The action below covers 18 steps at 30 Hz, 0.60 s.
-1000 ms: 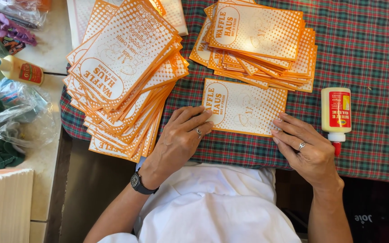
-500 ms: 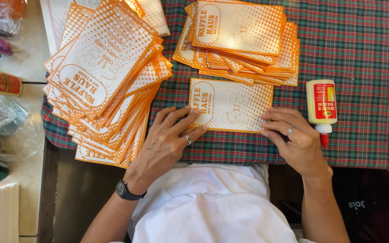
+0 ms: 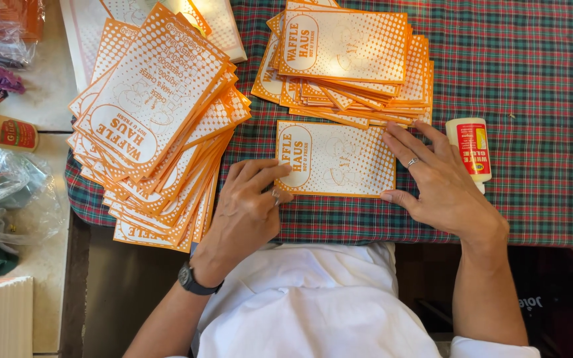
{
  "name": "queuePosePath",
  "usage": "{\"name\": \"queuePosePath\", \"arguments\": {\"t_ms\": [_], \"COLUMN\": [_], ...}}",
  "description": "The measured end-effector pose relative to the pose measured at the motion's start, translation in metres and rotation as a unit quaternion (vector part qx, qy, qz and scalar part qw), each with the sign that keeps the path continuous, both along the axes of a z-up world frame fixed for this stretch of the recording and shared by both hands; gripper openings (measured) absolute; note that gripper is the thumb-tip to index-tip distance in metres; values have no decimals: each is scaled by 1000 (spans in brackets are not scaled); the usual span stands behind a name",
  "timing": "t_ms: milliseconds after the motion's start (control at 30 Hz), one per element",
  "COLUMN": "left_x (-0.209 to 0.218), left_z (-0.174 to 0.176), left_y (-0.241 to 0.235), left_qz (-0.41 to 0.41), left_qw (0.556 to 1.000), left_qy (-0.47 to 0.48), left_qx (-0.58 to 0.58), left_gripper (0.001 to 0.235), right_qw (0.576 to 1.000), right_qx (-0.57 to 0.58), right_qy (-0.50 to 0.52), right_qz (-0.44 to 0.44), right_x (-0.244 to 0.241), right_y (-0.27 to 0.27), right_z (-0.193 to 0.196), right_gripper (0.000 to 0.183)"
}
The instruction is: Applying glue to paper bags and folding them to complete the assembly process
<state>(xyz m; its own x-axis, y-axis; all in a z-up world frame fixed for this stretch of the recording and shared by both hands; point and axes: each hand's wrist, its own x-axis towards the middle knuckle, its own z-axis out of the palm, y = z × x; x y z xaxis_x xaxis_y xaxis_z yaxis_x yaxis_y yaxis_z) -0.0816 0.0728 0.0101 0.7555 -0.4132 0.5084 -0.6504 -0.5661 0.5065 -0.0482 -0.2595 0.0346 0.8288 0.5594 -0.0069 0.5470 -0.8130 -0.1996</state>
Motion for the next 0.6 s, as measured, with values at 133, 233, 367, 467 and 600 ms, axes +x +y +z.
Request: {"name": "queuePosePath", "arguments": {"t_ms": [133,233,367,467,600], "left_x": [23,40,50,51,51], "left_z": [-9,-26,-41,-44,-55], "left_y": [-49,-112,-168,-161,-111], "left_qz": [91,60,135,175,161], "left_qw": [993,998,983,971,979], "left_qy": [-74,-2,-13,-10,7], "left_qx": [7,-10,126,161,124], "left_gripper": [18,30,29,16,16], "right_qw": [1000,1000,1000,1000,1000], "right_qx": [-1,-13,-2,6,-11], "right_qy": [-8,-4,-17,-29,-4], "right_qz": [2,-1,-6,8,-21], "right_x": [-1,-3,-2,-1,-4], "right_y": [1,2,1,0,3], "right_z": [0,-1,-3,-3,2], "right_gripper": [100,97,98,97,95]}}
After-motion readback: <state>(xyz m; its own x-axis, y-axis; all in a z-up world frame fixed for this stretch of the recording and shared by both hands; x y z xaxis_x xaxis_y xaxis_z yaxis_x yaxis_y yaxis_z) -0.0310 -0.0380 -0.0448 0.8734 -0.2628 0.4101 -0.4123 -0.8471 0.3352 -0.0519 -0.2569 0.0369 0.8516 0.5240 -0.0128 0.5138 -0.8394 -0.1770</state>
